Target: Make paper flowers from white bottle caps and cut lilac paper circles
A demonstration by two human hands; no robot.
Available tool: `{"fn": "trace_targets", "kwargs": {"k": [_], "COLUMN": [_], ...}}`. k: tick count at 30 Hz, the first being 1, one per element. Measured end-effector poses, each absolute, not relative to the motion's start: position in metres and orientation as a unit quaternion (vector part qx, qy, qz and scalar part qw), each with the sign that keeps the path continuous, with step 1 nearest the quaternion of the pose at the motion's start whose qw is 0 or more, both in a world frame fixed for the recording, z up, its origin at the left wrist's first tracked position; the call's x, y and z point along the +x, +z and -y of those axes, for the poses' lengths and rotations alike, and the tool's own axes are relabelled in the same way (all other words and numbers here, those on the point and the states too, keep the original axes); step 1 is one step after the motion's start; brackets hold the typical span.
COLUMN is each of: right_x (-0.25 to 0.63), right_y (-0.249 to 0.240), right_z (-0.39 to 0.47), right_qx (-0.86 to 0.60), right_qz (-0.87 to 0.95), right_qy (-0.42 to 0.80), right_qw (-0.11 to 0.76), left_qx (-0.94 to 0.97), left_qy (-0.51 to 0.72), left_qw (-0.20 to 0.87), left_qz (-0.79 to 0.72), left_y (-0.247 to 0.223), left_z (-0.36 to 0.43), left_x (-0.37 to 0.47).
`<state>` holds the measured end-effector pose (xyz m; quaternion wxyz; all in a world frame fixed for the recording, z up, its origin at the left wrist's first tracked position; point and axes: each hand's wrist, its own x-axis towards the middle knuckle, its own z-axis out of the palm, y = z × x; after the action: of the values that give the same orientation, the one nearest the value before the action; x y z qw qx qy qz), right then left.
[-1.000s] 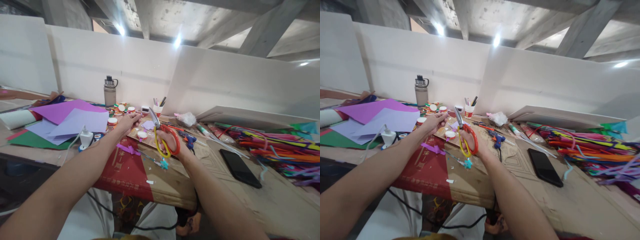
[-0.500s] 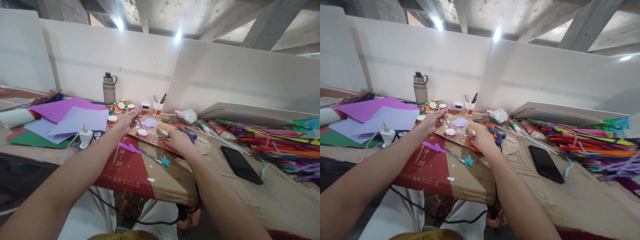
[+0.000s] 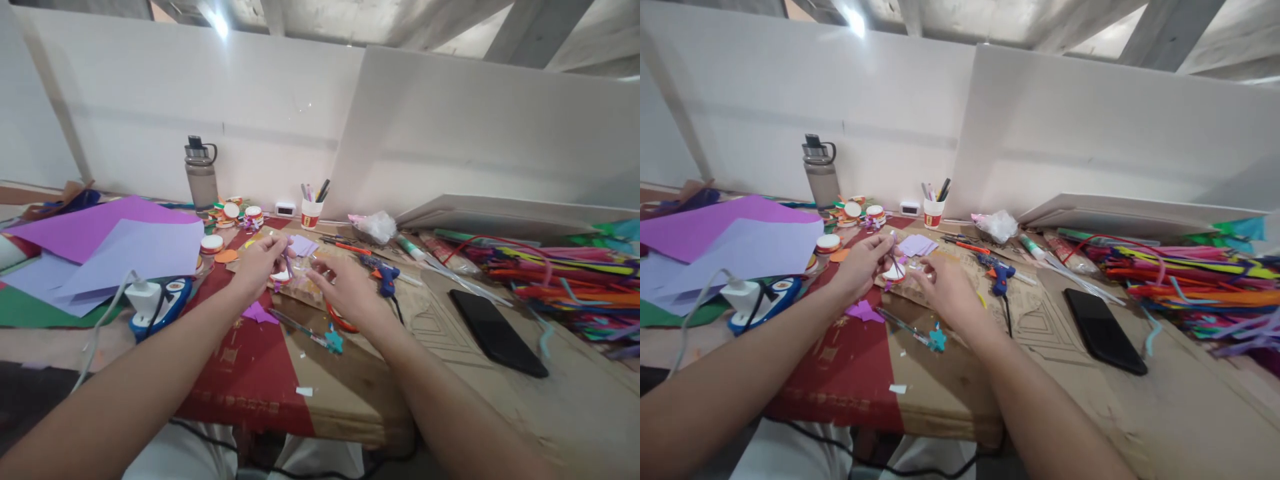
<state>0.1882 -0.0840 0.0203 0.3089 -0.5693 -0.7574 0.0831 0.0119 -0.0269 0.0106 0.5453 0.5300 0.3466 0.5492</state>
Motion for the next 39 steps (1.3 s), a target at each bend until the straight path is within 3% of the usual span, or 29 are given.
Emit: {"fn": "trace_targets", "kwargs": {"k": [4,8,20,31,39], "right_x": [0.180,0.174,0.161,0.174,0.180], "right_y": [0.010,0.005,-0.007,-0.006,-0.003], "right_z": [0.084,0.085,0.086,0.071,0.066], "right_qx": [-0.559,-0.558,-0.551,-0.527,-0.533], "right_qz": [0.761,0.763,0.741,0.650,0.630], "right_qy": [0.094,0.153,0.208,0.394,0.410], "right_qw": [0.314,0.288,0.323,0.380,0.388], "left_qx": [0.535,0.516,0.461,0.456,0.476], "left_qy": [0.489,0.488,0.478,0.473,0.467], "left_qw": [0.579,0.594,0.649,0.683,0.653], "left_qz": [-0.373,-0.377,-0.371,-0.319,-0.360], "left_y": [0.005,-0.004,-0.012,-0.010,-0.004], "left_z": [0.032,0.033,0.039,0.025,0.026], "left_x": [0.017,0.021,0.029,0.026,0.021]}}
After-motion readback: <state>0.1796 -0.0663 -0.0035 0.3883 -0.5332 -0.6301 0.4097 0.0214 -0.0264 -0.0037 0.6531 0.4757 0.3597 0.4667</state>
